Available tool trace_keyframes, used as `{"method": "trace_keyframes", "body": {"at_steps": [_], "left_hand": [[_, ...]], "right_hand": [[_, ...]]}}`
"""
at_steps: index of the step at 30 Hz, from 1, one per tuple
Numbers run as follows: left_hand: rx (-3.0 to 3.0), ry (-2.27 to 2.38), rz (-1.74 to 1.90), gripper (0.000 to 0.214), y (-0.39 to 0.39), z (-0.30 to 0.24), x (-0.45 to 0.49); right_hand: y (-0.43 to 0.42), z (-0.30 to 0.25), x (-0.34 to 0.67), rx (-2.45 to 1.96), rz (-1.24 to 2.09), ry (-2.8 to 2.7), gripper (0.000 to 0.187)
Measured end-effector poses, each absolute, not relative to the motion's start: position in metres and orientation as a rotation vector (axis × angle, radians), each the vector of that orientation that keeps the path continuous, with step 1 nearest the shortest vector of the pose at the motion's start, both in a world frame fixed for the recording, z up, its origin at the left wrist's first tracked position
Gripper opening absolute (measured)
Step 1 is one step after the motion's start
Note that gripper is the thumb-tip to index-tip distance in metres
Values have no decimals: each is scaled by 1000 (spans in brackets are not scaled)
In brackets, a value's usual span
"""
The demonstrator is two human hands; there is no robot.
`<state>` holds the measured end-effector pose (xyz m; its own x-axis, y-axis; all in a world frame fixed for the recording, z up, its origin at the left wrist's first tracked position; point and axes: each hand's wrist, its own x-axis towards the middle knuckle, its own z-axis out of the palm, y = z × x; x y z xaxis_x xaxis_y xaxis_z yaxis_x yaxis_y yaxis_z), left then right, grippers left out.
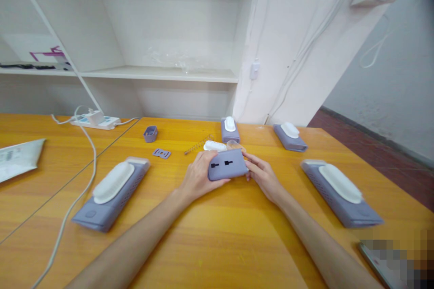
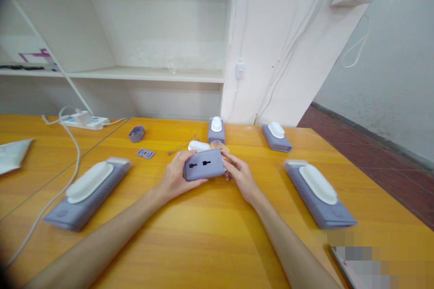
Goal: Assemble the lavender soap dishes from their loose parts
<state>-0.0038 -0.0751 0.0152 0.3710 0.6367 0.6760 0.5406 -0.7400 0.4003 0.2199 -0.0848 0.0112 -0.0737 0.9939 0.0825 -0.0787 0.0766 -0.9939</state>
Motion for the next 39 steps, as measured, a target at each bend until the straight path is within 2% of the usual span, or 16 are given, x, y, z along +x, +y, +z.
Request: {"method": "trace_keyframes", "body": {"at_steps": [12, 26, 32, 39], "left_hand": [[2468, 1098, 1303, 71, -75, 16, -4], [2333, 1047, 1316, 73, -75, 14, -4], [2344, 1009, 1307, 72, -77, 15, -5], [2380, 941, 1257, 73, -79, 17, -5]], "right_hand": [[-84, 11, 225, -1037, 1287, -1369, 39], [-87, 29, 231, -962, 1525, -1340, 50], [-83, 20, 234, -963, 1546, -1305, 36], [-80, 17, 232, -970, 1574, -1168, 29]]}}
